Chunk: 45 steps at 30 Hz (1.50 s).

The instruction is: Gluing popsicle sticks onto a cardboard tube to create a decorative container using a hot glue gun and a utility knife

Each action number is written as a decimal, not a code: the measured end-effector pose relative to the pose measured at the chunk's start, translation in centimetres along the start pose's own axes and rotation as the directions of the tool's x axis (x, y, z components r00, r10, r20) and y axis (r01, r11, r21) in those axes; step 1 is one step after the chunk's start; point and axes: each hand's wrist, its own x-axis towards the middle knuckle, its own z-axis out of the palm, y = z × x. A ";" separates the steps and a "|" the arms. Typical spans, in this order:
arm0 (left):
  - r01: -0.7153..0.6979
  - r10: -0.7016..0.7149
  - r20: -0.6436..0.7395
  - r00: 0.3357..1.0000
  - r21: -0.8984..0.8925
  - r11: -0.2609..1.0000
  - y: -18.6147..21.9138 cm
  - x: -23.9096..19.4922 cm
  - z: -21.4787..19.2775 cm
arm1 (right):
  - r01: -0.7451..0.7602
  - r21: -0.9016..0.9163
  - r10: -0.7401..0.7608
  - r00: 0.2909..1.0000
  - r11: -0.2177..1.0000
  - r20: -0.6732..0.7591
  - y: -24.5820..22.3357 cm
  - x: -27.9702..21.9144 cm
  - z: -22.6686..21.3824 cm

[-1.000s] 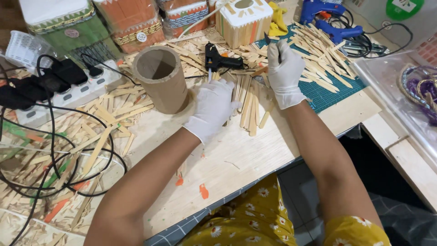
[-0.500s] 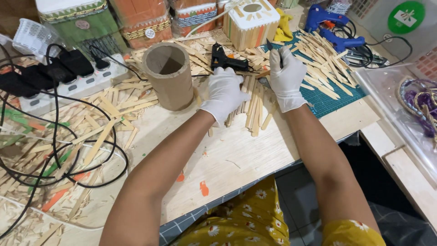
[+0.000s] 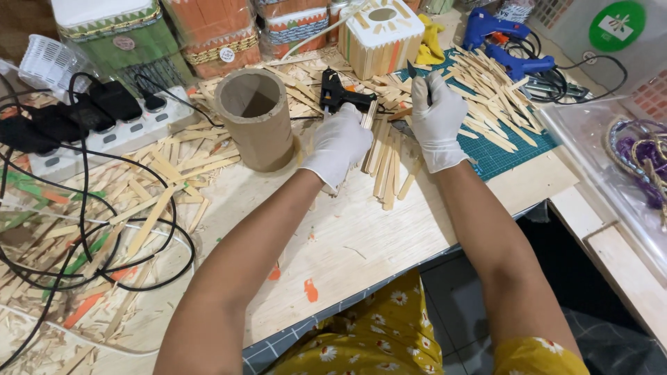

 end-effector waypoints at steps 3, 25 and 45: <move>0.026 -0.036 -0.029 0.999 -0.280 0.960 1.2 -1.8 -2.1 | -0.002 0.018 0.002 1.000 1.000 0.007 0.2 0.0 0.2; 0.104 -0.176 -0.086 0.981 -0.532 0.840 0.8 -4.1 -4.7 | 0.028 0.013 -0.028 0.999 1.000 0.026 -0.3 -0.2 0.3; 0.022 -0.145 -0.158 0.977 -0.597 0.802 2.9 -6.4 -7.0 | -0.005 0.030 0.003 0.998 1.000 0.058 0.1 -0.3 0.4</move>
